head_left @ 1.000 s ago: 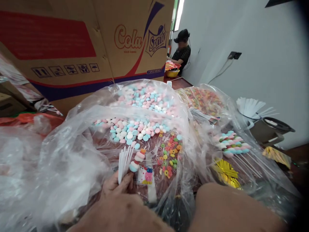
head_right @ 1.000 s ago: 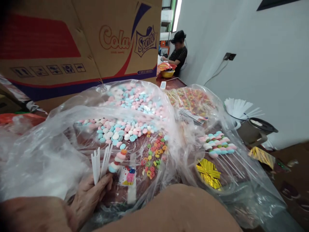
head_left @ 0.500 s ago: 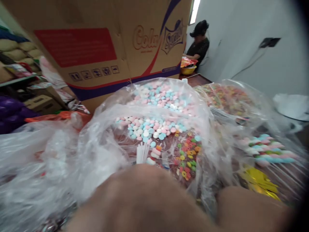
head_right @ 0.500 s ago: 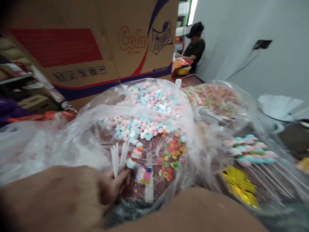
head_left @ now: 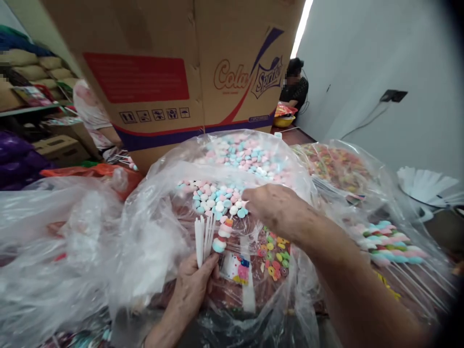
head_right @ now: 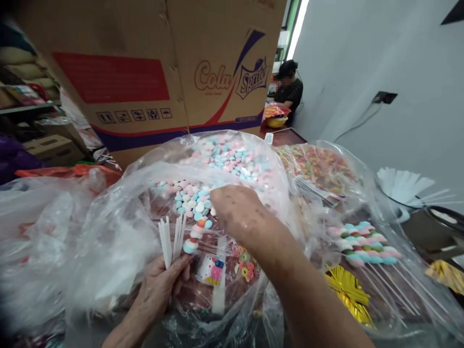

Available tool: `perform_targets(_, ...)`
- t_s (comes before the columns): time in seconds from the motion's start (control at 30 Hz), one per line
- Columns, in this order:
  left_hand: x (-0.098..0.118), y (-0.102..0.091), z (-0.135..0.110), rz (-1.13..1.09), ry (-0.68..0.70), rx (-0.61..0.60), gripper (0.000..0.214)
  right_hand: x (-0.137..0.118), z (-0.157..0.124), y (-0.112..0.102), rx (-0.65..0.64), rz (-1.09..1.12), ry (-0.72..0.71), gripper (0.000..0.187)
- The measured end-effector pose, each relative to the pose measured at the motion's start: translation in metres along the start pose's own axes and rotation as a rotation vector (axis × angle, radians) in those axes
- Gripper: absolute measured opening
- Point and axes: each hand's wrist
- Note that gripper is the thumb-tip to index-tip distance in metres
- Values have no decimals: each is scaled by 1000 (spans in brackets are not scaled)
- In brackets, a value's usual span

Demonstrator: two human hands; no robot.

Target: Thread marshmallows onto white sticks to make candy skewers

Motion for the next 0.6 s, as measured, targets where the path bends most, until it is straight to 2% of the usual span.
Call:
perform_targets(0.07,4,-2,1,-50,22,0,47,8,16,14,-68,-18,40,24)
perform_targets(0.13,6,-2,1,-71,32,1,46,13,28,38,-91,4,62,27)
perform_targets(0.23,8,1,0,-65,37,-3,45,15,37,75,-28,14,51,36)
perform_targets(0.3,10,2,-1,-61,38,-1,45,15,38,91,9,-16,66,39)
perform_targets(0.43,16,2,-3,-42,33,-3,45,18,30,104,37,-21,70,30)
perform_targets(0.6,20,3,-4,-72,9,-6,43,30,11,111,49,86,-83,24)
Point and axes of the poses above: each hand's wrist, its own z-axis towards the middle knuckle, its own y-axis out of the palm, x = y × z, and after that the axes turned 1 degree about x, right-handed
